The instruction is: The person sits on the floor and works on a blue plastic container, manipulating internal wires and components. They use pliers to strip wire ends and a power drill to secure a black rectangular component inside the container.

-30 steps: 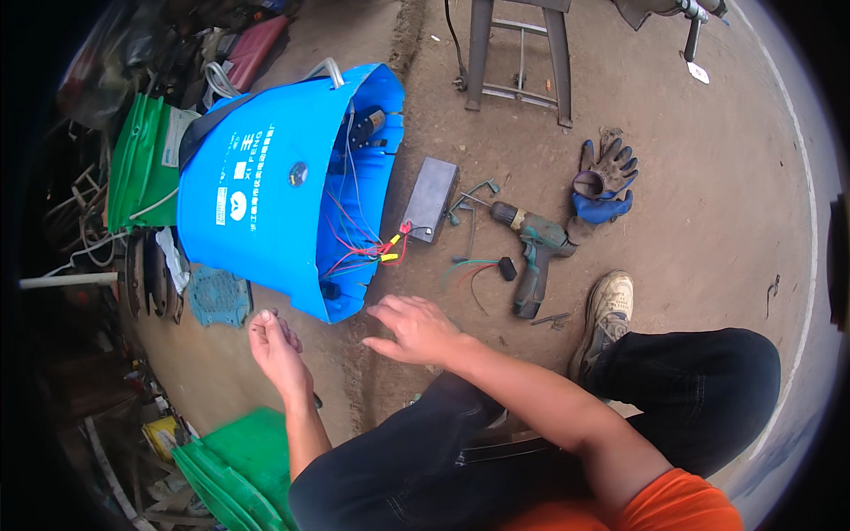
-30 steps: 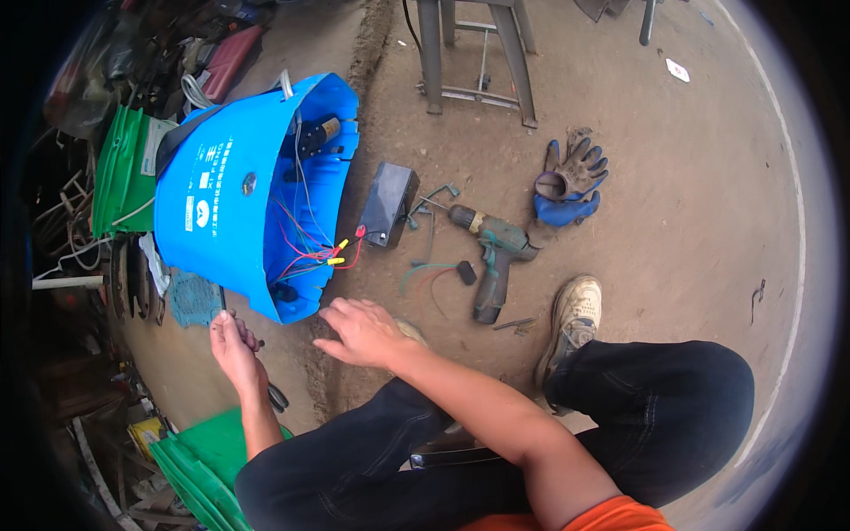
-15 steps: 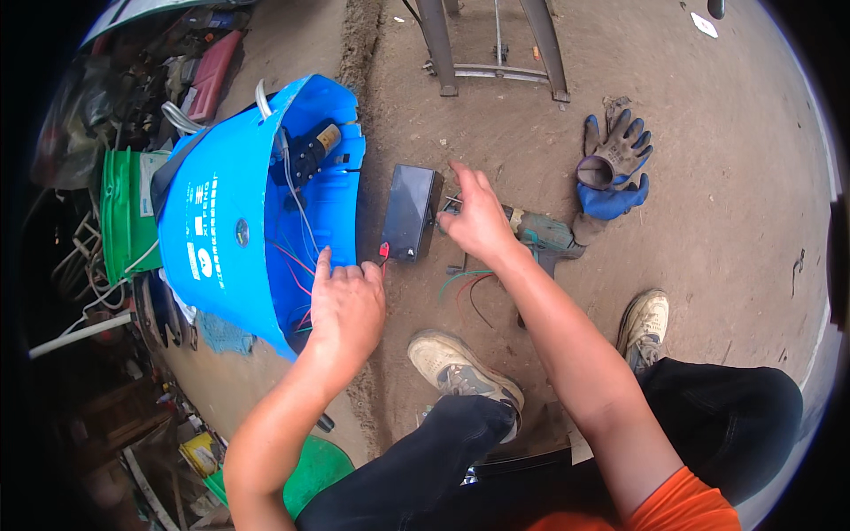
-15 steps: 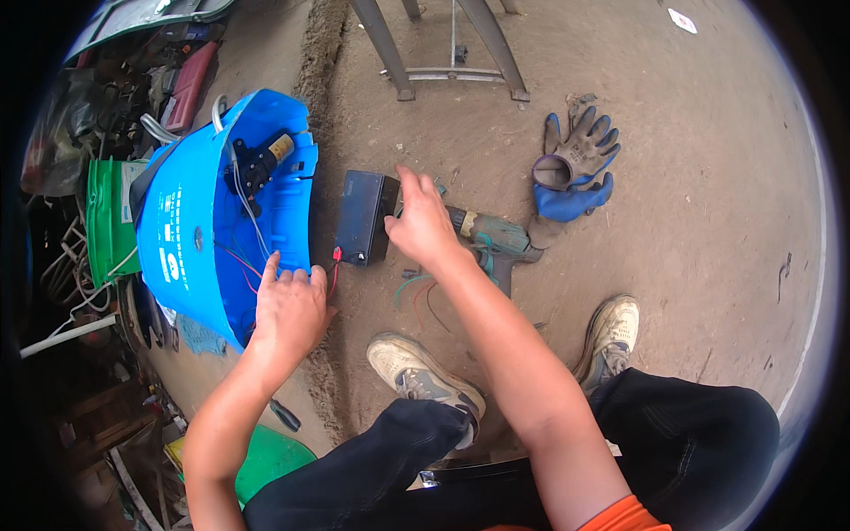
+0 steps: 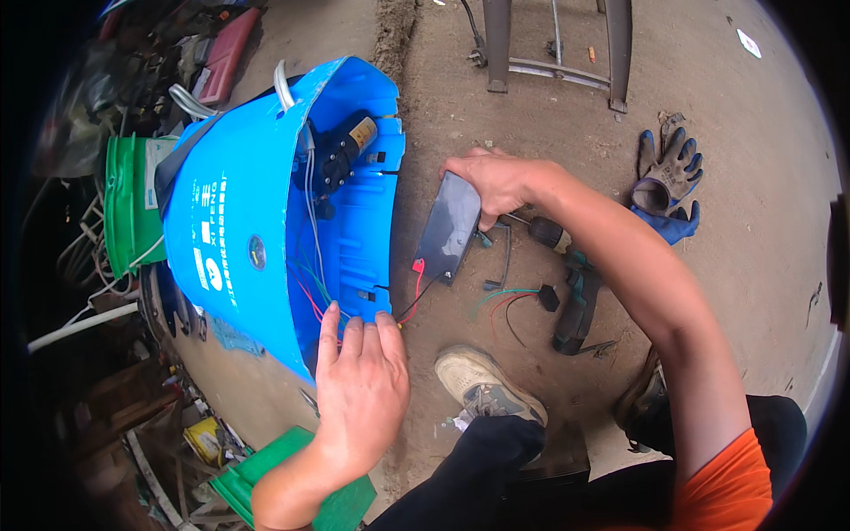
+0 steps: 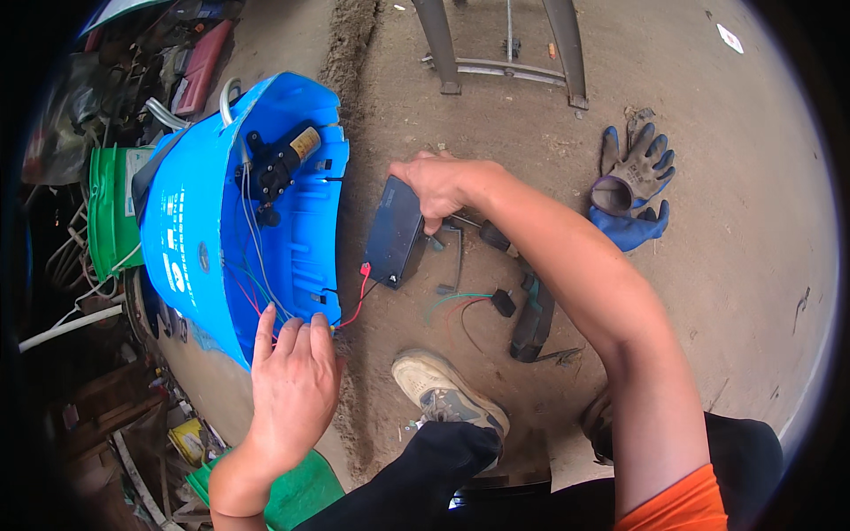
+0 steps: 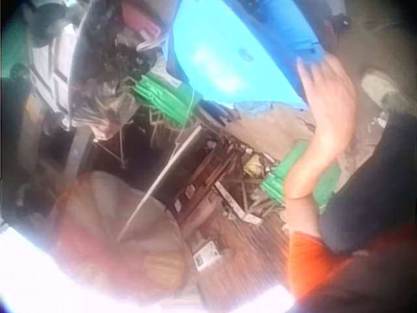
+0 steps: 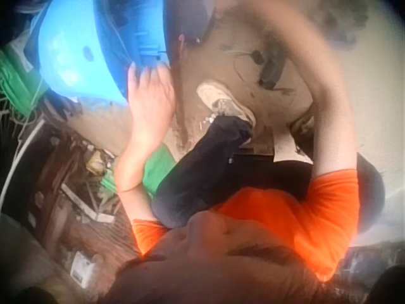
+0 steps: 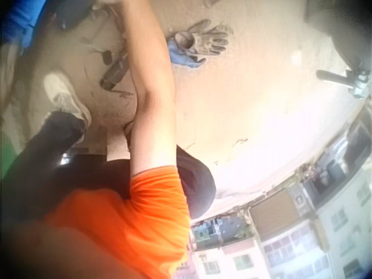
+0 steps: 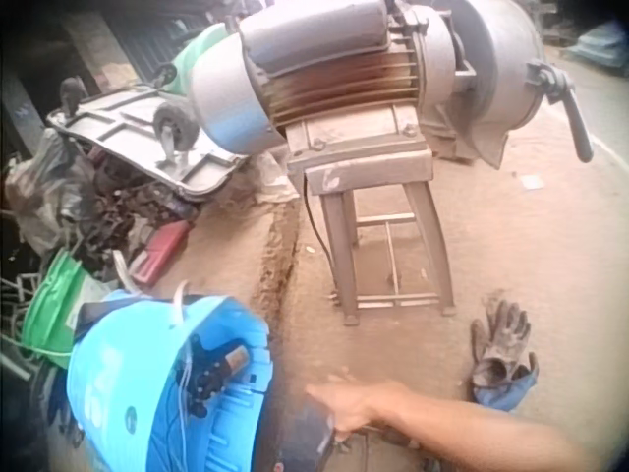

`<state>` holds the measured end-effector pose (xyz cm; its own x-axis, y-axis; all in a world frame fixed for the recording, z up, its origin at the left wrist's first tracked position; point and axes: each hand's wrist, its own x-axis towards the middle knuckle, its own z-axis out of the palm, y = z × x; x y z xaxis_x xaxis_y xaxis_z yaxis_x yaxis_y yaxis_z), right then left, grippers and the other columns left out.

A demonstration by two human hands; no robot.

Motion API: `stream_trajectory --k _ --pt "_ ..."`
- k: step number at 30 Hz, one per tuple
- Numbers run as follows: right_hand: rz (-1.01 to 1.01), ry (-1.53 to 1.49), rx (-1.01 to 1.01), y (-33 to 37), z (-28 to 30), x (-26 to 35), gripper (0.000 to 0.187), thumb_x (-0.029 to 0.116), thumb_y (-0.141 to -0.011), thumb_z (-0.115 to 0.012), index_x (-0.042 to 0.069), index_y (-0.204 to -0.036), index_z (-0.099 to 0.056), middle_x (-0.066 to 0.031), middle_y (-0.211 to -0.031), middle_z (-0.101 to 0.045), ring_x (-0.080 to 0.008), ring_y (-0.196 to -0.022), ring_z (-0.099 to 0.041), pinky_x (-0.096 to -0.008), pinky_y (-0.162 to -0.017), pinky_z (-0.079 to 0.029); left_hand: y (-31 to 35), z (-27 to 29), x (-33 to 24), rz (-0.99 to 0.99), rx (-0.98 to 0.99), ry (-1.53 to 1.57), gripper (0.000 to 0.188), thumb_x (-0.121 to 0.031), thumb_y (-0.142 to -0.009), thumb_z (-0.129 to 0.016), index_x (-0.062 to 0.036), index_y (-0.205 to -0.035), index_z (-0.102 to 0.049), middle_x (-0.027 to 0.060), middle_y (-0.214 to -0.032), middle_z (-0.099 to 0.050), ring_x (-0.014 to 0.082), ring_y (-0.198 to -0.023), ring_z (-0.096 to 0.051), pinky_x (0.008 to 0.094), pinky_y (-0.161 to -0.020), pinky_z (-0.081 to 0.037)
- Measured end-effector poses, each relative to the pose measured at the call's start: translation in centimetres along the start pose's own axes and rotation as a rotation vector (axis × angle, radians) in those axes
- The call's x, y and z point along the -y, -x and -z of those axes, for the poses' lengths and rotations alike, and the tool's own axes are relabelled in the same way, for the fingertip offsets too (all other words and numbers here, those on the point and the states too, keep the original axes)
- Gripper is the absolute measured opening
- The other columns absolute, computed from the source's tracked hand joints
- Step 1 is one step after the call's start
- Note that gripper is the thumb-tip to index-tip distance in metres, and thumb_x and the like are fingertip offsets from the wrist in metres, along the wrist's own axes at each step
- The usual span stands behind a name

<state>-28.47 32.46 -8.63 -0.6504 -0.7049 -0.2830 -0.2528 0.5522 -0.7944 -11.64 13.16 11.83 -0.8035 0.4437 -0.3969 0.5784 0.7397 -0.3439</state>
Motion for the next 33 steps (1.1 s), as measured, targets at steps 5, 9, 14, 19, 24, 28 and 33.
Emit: stream_trajectory --k 5,9,14,19,24,28,33 --pt "0.216 -0.243 -0.171 2.4 -2.2 1.6 0.081 0.013 -0.054 -0.089 0.003 -0.124 -0.049 -0.0169 -0.115 -0.058 -0.0365 -0.114 -0.056 -0.0426 -0.097 -0.046 0.0 0.9 0.8 -0.014 0.063 0.001 0.012 -0.011 -0.084 -0.059 -0.0008 -0.090 -0.060 0.0095 -0.076 -0.056 0.0255 -0.088 -0.059 0.0481 -0.111 -0.035" --pt "0.184 -0.280 -0.322 3.6 -4.2 3.6 0.073 0.027 -0.062 -0.087 -0.002 -0.118 -0.052 -0.0195 -0.112 -0.058 -0.0380 -0.108 -0.058 -0.0437 -0.092 -0.048 0.5 1.6 1.7 -0.016 0.129 -0.046 0.011 -0.011 -0.084 -0.058 -0.0012 -0.088 -0.060 0.0103 -0.080 -0.055 0.0260 -0.089 -0.058 0.0480 -0.110 -0.036" --pt "0.136 -0.454 -0.494 5.7 -4.5 4.5 0.064 0.032 -0.063 -0.085 -0.006 -0.109 -0.063 -0.0210 -0.101 -0.067 -0.0345 -0.096 -0.066 -0.0407 -0.086 -0.052 1.5 2.0 2.2 -0.028 0.150 -0.105 0.013 -0.013 -0.084 -0.058 -0.0021 -0.090 -0.060 0.0122 -0.099 -0.062 0.0262 -0.104 -0.058 0.0489 -0.113 -0.031" --pt "0.058 -0.900 -0.408 6.5 -4.1 4.8 0.056 0.035 -0.063 -0.086 -0.008 -0.094 -0.068 -0.0172 -0.081 -0.071 -0.0237 -0.073 -0.070 -0.0342 -0.070 -0.054 1.5 3.8 1.7 0.071 0.238 -0.221 0.016 -0.011 -0.081 -0.064 -0.0045 -0.095 -0.060 0.0074 -0.099 -0.062 0.0269 -0.118 -0.056 0.0664 -0.115 -0.015" --pt "0.011 -1.142 -0.316 5.1 -4.2 7.9 0.048 0.032 -0.066 -0.083 -0.009 -0.083 -0.068 -0.0173 -0.070 -0.068 -0.0235 -0.067 -0.068 -0.0360 -0.063 -0.053 2.2 3.7 1.4 0.074 0.250 -0.261 0.020 -0.009 -0.080 -0.064 -0.0074 -0.099 -0.062 0.0046 -0.103 -0.063 0.0250 -0.122 -0.055 0.0663 -0.116 -0.012" --pt "-0.104 -1.038 -0.288 3.0 -3.6 9.8 0.054 0.031 -0.069 -0.085 -0.012 -0.096 -0.067 -0.0137 -0.070 -0.068 -0.0153 -0.066 -0.065 -0.0299 -0.061 -0.051 2.1 3.4 1.6 0.079 0.226 -0.212 0.026 -0.007 -0.078 -0.066 -0.0073 -0.103 -0.062 0.0045 -0.107 -0.063 0.0253 -0.123 -0.055 0.0646 -0.116 -0.013" --pt "-0.142 -1.001 -0.260 0.8 -3.0 12.3 0.048 0.033 -0.067 -0.084 -0.010 -0.079 -0.067 -0.0138 -0.064 -0.064 -0.0192 -0.060 -0.063 -0.0334 -0.059 -0.049 3.4 2.5 1.8 0.076 0.245 -0.156 0.043 -0.012 -0.075 -0.070 -0.0067 -0.117 -0.061 0.0081 -0.120 -0.061 0.0269 -0.125 -0.053 0.0633 -0.117 -0.012"
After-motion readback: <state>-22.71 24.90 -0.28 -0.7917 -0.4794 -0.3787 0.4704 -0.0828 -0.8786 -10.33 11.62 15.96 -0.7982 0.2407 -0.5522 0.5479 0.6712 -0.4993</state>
